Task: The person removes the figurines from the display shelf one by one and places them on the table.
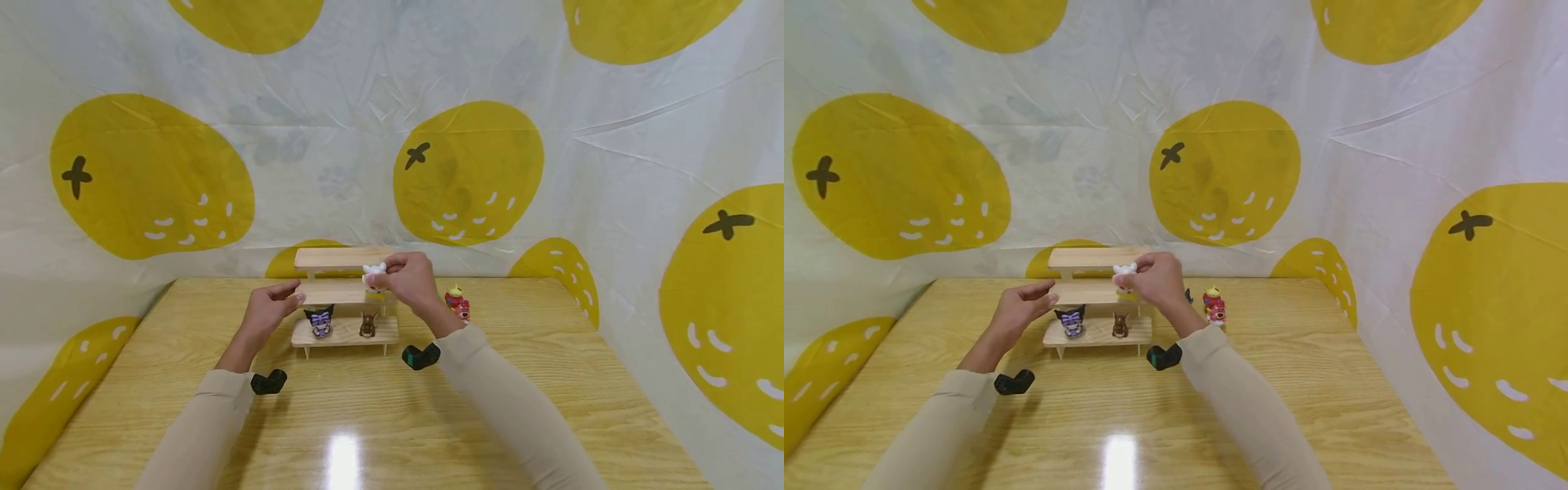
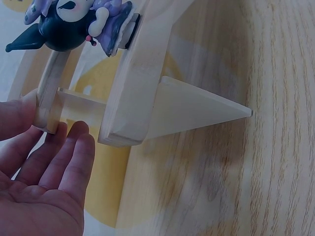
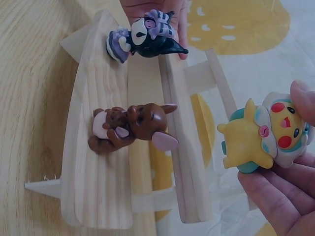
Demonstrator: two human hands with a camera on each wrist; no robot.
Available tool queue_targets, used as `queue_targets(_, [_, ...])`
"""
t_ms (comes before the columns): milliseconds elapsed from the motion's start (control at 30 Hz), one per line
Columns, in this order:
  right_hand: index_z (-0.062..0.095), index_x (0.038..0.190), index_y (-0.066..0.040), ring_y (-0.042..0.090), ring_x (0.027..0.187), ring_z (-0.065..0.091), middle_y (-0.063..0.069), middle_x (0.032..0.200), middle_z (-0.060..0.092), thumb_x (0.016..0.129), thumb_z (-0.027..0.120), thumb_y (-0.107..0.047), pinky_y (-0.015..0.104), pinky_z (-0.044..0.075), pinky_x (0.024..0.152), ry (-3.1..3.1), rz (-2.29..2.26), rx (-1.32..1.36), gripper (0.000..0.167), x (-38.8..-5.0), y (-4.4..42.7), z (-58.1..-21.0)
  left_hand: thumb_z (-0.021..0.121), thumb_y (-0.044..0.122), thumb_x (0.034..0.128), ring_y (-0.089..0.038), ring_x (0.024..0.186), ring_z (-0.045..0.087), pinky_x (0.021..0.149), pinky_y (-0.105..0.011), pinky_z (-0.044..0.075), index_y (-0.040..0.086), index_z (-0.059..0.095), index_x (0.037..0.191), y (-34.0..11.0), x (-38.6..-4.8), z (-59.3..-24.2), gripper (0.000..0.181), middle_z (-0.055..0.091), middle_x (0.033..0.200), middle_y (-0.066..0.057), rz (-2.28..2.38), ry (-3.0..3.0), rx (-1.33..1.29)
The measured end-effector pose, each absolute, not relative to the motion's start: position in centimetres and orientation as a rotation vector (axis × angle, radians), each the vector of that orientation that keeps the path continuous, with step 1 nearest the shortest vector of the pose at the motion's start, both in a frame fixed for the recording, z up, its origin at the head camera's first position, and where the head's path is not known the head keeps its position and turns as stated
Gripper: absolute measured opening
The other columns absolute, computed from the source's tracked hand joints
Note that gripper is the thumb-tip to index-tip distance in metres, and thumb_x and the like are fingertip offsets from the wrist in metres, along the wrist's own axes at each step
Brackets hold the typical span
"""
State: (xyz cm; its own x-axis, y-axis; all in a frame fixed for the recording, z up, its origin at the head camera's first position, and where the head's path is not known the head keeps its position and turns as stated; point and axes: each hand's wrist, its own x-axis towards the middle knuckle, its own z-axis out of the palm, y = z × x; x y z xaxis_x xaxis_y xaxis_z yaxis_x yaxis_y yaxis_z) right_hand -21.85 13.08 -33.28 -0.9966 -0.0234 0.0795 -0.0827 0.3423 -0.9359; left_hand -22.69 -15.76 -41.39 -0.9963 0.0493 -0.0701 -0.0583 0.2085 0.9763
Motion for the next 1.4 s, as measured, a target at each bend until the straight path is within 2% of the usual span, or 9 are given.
queue_targets(200, [0.078, 0.108, 0.001, 0.024, 0.087, 0.075, 0.020, 0.103, 0.079, 0.081, 0.090, -0.010, 0.040, 0.065, 0.080, -2.519, 1.801, 0.098, 0.031, -21.6, 13.7, -33.1, 0.065, 0.018, 0.1046, -0.029, 0.140, 0.055, 0.109, -0.031, 0.054, 0.003, 0.049, 0.155, -15.9, -22.5, -41.4, 0.055, 0.045, 0.162, -0.020, 1.922, 2.367, -0.001])
queue_targets(367, [0.077, 0.113, 0.001, 0.025, 0.089, 0.075, 0.021, 0.106, 0.079, 0.081, 0.090, -0.011, 0.032, 0.064, 0.074, -2.532, 1.772, 0.092, 0.037, -21.3, 14.3, -33.0, 0.065, 0.019, 0.1047, -0.027, 0.138, 0.057, 0.110, -0.032, 0.053, 0.004, 0.049, 0.155, -15.9, -22.4, -41.5, 0.055, 0.045, 0.162, -0.020, 1.921, 2.368, 0.013])
queue_targets(533, [0.077, 0.112, 0.002, 0.024, 0.088, 0.075, 0.021, 0.105, 0.079, 0.082, 0.090, -0.012, 0.026, 0.059, 0.067, -2.542, 1.745, 0.097, 0.036, -21.2, 14.9, -33.1, 0.065, 0.019, 0.1046, -0.027, 0.137, 0.058, 0.111, -0.034, 0.052, 0.003, 0.048, 0.155, -15.9, -22.5, -41.6, 0.055, 0.044, 0.163, -0.021, 1.928, 2.356, 0.032])
queue_targets(767, [0.077, 0.111, 0.002, 0.019, 0.083, 0.074, 0.021, 0.105, 0.079, 0.081, 0.090, -0.013, 0.023, 0.058, 0.066, -2.554, 1.737, 0.077, 0.036, -21.1, 15.6, -33.2, 0.065, 0.019, 0.1047, -0.027, 0.138, 0.057, 0.107, -0.027, 0.055, 0.003, 0.049, 0.155, -15.9, -22.4, -41.5, 0.055, 0.044, 0.162, -0.020, 1.927, 2.361, 0.042])
queue_targets(1000, [0.077, 0.111, 0.003, 0.016, 0.077, 0.072, 0.021, 0.103, 0.079, 0.082, 0.090, -0.010, 0.030, 0.062, 0.067, -2.536, 1.781, 0.079, 0.034, -20.9, 16.3, -33.1, 0.065, 0.018, 0.1047, -0.028, 0.139, 0.056, 0.112, -0.035, 0.051, 0.003, 0.049, 0.155, -15.8, -22.3, -41.2, 0.054, 0.045, 0.162, -0.021, 1.944, 2.342, 0.023])
queue_targets(1400, [0.080, 0.106, -0.001, 0.020, 0.083, 0.074, 0.019, 0.104, 0.080, 0.082, 0.090, -0.013, 0.034, 0.062, 0.070, -2.577, 1.696, 0.037, 0.029, -20.9, 17.3, -33.8, 0.065, 0.018, 0.1042, -0.027, 0.137, 0.057, 0.110, -0.033, 0.052, 0.004, 0.050, 0.154, -15.8, -22.4, -41.2, 0.054, 0.046, 0.161, -0.021, 1.945, 2.351, 0.028])
